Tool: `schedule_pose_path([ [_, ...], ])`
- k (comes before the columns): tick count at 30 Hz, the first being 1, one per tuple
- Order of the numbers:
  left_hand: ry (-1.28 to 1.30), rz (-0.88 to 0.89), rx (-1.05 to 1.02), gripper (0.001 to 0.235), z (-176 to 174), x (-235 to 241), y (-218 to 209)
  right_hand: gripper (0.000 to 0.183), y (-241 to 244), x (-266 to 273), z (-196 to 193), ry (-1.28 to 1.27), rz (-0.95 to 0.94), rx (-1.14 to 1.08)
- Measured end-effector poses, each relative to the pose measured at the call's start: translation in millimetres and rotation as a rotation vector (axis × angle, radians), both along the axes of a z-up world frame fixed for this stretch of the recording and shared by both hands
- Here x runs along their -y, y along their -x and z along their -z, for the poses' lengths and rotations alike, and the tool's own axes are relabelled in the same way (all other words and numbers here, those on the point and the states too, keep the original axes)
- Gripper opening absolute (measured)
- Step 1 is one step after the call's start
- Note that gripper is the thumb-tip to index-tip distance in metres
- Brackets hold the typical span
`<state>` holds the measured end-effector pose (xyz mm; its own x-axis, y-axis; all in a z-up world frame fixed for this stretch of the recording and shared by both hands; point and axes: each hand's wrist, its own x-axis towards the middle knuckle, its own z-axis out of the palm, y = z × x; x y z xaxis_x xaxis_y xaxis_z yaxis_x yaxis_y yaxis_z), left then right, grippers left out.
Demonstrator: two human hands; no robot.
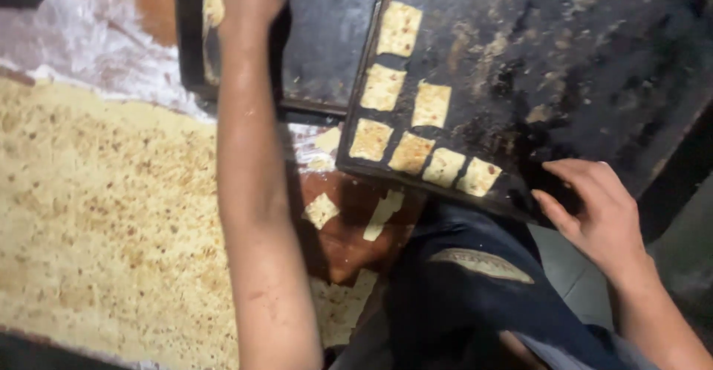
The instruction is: The person picks up cut square dough pieces from a large seasoned dough sheet on the worktable and arranges them one at a time in spaced rows on dark baking trays, turning each piece over and repositioning the trays as they fill.
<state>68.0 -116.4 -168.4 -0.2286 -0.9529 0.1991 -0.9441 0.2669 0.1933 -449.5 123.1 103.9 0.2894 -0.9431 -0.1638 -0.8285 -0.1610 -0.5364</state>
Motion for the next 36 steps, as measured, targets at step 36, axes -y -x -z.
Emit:
schedule_pose_path([
  [36,-0.556,-0.218,-1.043,0.040,-248,-199,215,0.044,29,28,55,-0.077,-0.344,0.077],
])
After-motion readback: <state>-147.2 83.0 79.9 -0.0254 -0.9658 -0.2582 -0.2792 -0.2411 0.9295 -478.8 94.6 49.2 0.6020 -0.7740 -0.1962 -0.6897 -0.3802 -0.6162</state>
